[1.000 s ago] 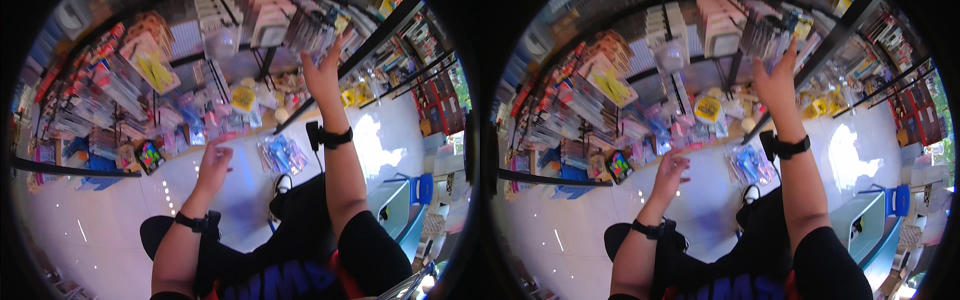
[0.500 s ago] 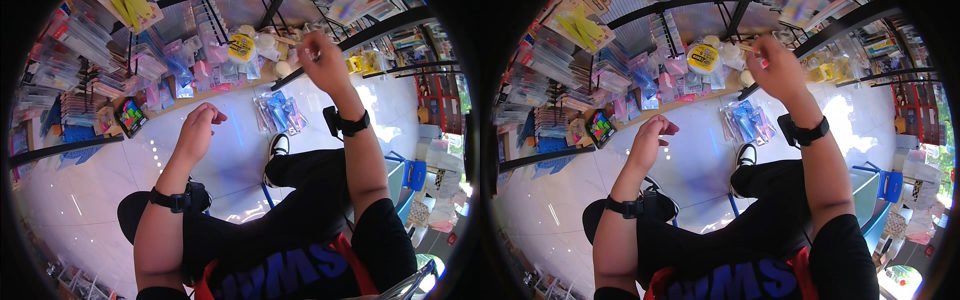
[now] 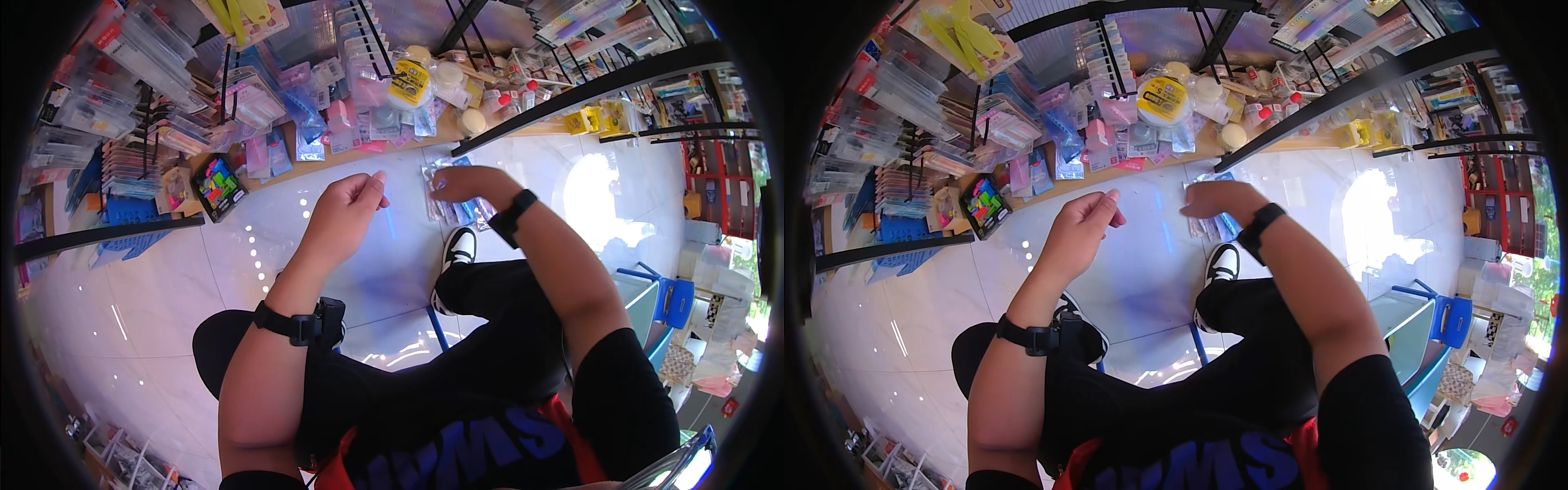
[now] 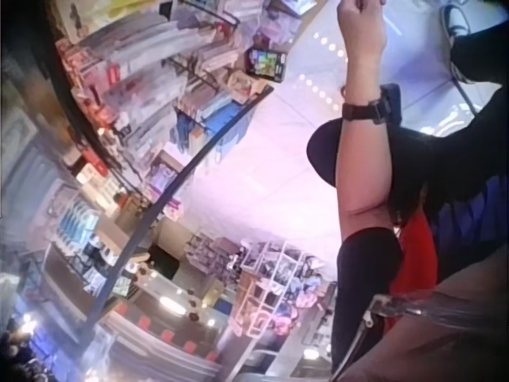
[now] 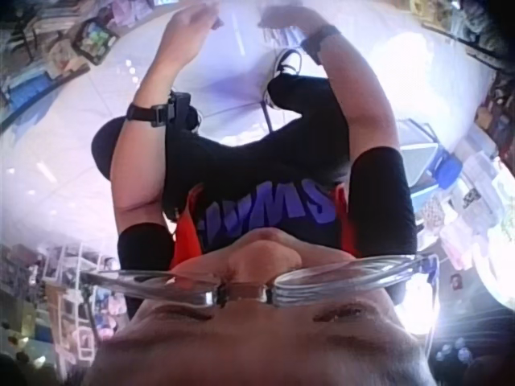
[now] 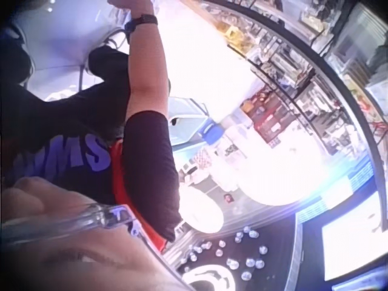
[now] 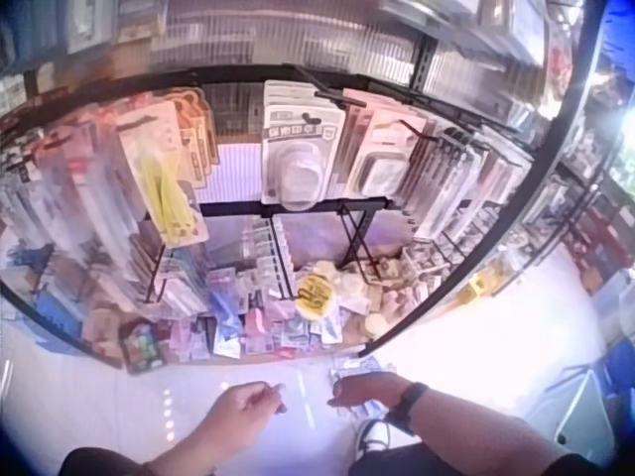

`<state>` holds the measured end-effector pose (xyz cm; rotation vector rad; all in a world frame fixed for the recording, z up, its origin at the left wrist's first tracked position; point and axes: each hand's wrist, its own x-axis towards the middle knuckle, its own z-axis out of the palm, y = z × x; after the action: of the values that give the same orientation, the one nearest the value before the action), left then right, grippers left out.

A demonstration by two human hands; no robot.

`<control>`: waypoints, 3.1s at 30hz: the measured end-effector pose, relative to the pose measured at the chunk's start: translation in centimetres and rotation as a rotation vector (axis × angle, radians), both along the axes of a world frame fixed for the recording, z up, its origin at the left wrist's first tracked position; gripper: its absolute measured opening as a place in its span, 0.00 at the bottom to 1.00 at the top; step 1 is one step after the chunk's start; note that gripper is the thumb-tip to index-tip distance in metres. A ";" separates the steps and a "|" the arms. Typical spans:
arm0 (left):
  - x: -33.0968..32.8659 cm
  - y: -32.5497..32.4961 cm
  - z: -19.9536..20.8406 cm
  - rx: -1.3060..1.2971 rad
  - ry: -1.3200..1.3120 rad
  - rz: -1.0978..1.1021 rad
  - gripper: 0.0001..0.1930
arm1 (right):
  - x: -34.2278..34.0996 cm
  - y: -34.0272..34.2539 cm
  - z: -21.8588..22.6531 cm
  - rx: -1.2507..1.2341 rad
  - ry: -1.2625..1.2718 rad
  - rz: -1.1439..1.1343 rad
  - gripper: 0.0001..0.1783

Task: The person picks up multiple packaged stationery items from a shelf, inspects them by turning them over, and places them into a small pile on the floor. The person handles pens, pencil cases, and other stationery items one at a time.

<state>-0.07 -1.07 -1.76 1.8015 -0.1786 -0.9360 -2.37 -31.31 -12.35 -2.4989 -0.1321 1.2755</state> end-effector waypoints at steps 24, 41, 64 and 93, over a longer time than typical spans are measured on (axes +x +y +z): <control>-0.3 0.3 -2.7 -0.090 0.076 0.039 0.07 | -11.6 -9.0 -22.2 -0.452 -0.144 -1.012 0.78; -0.4 1.4 -2.6 -0.084 0.098 -0.002 0.08 | -13.2 -15.0 -26.4 -0.017 -0.139 -1.111 0.44; -0.6 1.3 -3.3 -0.019 0.090 -0.070 0.09 | -8.2 -7.5 -24.2 -0.300 -0.513 -1.090 0.48; -1.2 4.2 -5.5 0.383 -0.118 -0.027 0.39 | -0.2 7.8 -12.4 0.787 -0.078 -0.806 0.25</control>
<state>-1.31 3.10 -7.25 2.2141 -0.1018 -0.9286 -2.61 -23.47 -24.75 -1.6306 0.2800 0.6061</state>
